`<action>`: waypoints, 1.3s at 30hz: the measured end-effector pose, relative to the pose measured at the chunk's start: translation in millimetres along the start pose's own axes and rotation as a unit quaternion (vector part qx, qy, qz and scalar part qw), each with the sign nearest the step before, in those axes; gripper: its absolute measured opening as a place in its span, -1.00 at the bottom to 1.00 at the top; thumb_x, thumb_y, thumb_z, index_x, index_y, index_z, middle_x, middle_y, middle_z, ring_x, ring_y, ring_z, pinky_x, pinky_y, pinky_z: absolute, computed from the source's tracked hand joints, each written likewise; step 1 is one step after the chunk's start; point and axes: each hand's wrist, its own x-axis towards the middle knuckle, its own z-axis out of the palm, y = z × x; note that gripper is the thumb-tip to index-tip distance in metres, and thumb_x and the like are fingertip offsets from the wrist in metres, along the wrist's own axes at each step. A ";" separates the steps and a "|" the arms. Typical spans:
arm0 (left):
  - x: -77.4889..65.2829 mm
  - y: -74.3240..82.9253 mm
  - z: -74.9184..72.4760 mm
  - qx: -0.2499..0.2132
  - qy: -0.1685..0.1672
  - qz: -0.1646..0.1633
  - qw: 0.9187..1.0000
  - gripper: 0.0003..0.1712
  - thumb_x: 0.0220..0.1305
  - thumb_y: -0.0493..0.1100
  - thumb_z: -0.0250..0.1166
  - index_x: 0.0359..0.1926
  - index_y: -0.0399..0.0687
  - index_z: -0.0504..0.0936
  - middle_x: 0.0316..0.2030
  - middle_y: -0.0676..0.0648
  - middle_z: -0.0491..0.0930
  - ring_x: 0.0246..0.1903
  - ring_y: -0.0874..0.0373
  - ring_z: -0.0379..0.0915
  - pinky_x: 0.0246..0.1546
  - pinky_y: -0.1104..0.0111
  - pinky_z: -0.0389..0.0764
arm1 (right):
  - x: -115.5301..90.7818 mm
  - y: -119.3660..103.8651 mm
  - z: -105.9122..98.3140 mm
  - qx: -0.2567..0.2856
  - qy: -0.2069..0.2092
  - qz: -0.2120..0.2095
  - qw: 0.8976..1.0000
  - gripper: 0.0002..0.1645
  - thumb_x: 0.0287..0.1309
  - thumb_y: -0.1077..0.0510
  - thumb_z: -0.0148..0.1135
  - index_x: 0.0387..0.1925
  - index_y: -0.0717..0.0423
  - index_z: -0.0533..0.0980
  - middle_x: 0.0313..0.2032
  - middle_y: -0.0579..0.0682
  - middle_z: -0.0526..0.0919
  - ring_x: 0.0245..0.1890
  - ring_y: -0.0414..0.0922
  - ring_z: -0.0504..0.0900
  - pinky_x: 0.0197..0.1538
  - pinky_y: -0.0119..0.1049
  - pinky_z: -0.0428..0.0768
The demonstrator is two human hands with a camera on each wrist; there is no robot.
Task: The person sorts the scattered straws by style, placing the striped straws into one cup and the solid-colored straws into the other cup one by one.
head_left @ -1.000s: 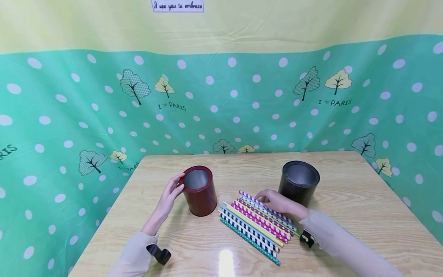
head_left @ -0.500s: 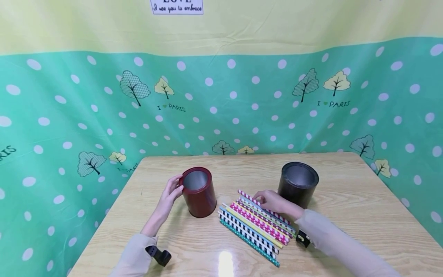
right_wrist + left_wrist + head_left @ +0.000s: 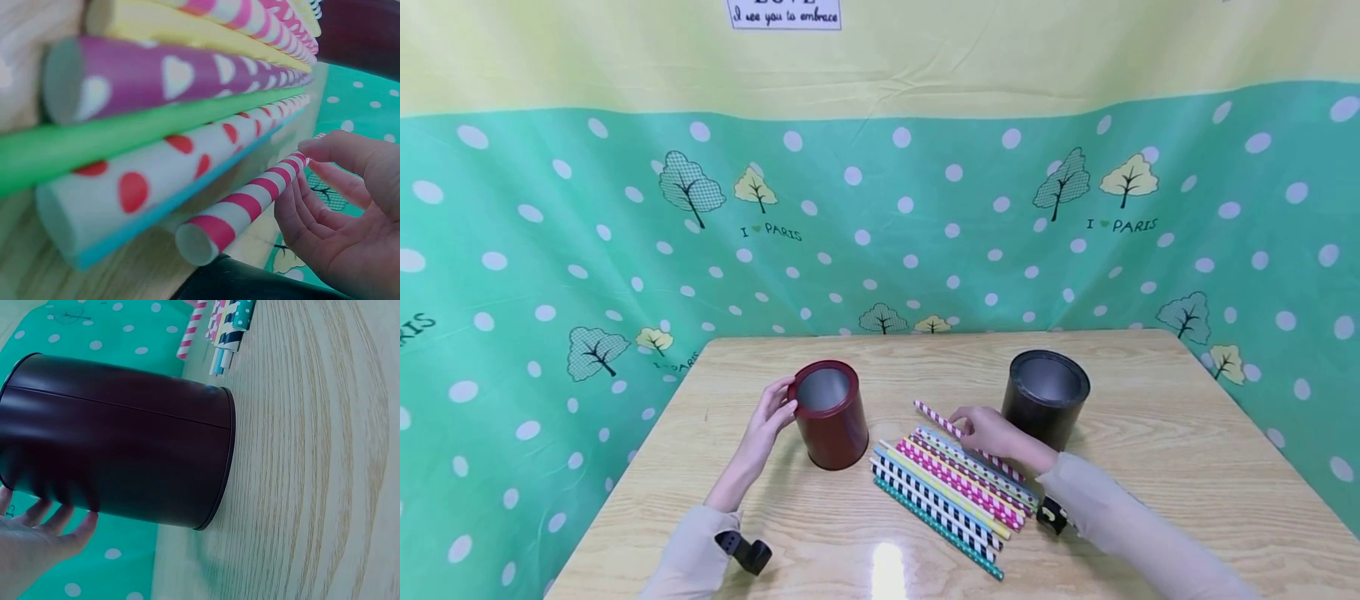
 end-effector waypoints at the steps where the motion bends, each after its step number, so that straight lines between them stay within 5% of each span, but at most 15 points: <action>1: 0.0 0.1 0.0 0.001 0.001 0.000 1.000 -0.52 0.30 -0.27 -0.06 0.21 -0.25 0.12 0.16 -0.32 0.17 0.02 0.25 0.22 -0.11 0.53 0.34 | -0.4 -1.3 -1.1 0.004 0.003 0.001 1.000 -0.62 -0.01 0.34 0.16 -0.06 0.28 0.45 -0.57 -0.08 0.45 -0.62 -0.22 0.35 -0.56 -0.41 0.33; 11: -0.3 0.2 0.2 0.005 0.004 -0.001 1.000 -0.52 0.30 -0.27 -0.07 0.22 -0.24 0.10 0.17 -0.31 0.16 0.04 0.19 0.19 -0.11 0.53 0.33 | -1.9 -19.1 -12.0 0.058 0.042 -0.007 0.997 -0.60 0.08 0.30 0.09 0.01 0.21 0.41 -0.45 -0.04 0.45 -0.56 -0.19 0.37 -0.56 -0.38 0.37; 31: 0.2 -4.1 2.5 -0.005 0.002 0.005 1.000 -0.50 0.31 -0.25 -0.08 0.24 -0.24 0.07 0.21 -0.29 0.12 0.05 0.27 0.16 -0.10 0.52 0.32 | 7.5 -66.8 -12.8 0.162 0.156 -0.049 0.973 -0.61 -0.11 0.38 0.14 -0.13 0.26 0.41 -0.42 0.02 0.48 -0.39 -0.14 0.46 -0.38 -0.40 0.44; 39: -0.7 -4.8 2.5 -0.005 0.006 0.004 1.000 -0.50 0.31 -0.24 -0.07 0.24 -0.23 0.08 0.20 -0.30 0.13 0.03 0.28 0.18 -0.11 0.51 0.32 | -3.5 -111.2 -25.7 0.213 0.175 -0.052 0.960 -0.63 -0.13 0.45 0.08 -0.16 0.40 0.34 -0.34 0.20 0.48 -0.31 0.01 0.47 -0.30 -0.39 0.45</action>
